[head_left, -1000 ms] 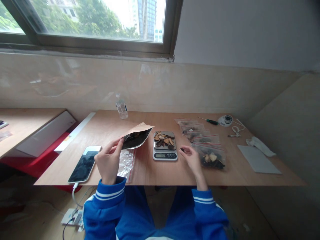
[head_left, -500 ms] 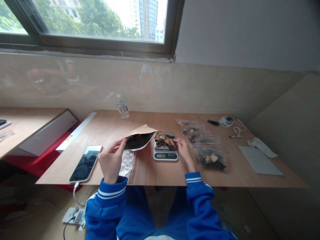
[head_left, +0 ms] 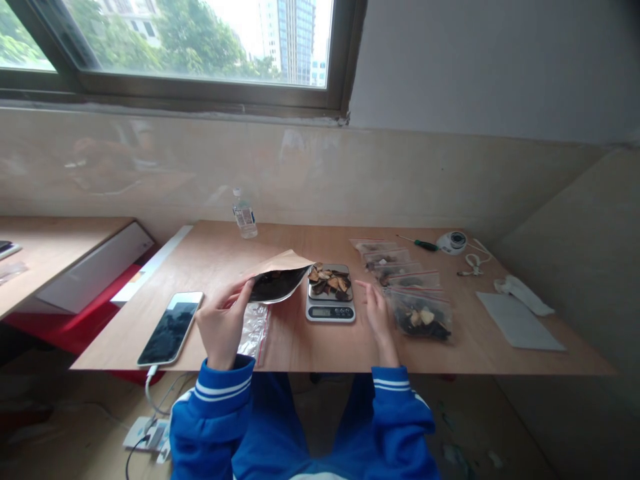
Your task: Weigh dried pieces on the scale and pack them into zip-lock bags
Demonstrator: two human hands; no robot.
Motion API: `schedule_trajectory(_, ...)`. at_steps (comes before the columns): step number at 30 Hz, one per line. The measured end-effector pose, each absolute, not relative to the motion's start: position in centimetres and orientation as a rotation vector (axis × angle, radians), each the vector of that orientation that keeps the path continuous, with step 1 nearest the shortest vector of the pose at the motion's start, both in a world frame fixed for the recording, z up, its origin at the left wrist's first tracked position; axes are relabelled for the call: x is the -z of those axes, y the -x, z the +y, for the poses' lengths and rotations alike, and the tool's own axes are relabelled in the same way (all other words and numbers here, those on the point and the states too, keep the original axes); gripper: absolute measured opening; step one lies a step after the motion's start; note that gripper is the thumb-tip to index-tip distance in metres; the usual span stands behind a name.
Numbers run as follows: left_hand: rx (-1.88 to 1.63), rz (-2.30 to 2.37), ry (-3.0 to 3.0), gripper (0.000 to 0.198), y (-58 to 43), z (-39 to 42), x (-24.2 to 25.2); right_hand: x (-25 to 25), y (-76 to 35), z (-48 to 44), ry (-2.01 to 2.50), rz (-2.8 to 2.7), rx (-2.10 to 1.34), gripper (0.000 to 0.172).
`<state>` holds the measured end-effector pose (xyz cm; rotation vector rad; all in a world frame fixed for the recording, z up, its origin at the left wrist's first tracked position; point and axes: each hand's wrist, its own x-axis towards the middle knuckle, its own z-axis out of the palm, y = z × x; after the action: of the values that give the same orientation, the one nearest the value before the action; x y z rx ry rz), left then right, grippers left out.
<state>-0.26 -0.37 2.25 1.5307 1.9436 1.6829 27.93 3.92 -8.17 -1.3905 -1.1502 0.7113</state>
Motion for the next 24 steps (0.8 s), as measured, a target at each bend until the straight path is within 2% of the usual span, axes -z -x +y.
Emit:
schedule_trajectory(4, -1.661, 1.957, -1.536, 0.025, 0.1, -0.3, -1.9, 5.0, -26.6, 1.4, 1.221, -1.023, -0.889, 0.043)
schedule_trajectory(7, -1.624, 1.962, -1.532, 0.024, -0.1, -0.3, -1.7, 1.3, -24.3, -0.2, 1.106, -1.285, -0.924, 0.033)
schedule_trajectory(10, -1.6, 1.947, -1.529, 0.025, -0.3, -0.4, -1.6, -1.5, -20.7, -1.2, 1.001, -1.633, -0.699, 0.029)
schedule_trajectory(13, -1.601, 1.927, -1.529, 0.026, -0.4, -0.4, -1.6, -2.2, -16.4, -1.5, 0.919, -1.883, -0.518, 0.033)
schedule_trajectory(16, -1.623, 1.912, -1.512, 0.026, -0.3, -0.6, -1.5, -2.0, -13.3, -1.4, 1.028, -2.07, -0.473, 0.033)
schedule_trajectory(21, -1.591, 1.902, -1.512, 0.024, -0.7, -1.0, -0.7, -2.5, -11.7, 0.1, 1.468, -2.299, -0.547, 0.029)
schedule_trajectory(24, -1.547, 1.899, -1.547, 0.023, -1.0, -1.2, 0.1, -2.2, -10.9, 2.5, 1.41, -2.348, -0.71, 0.021)
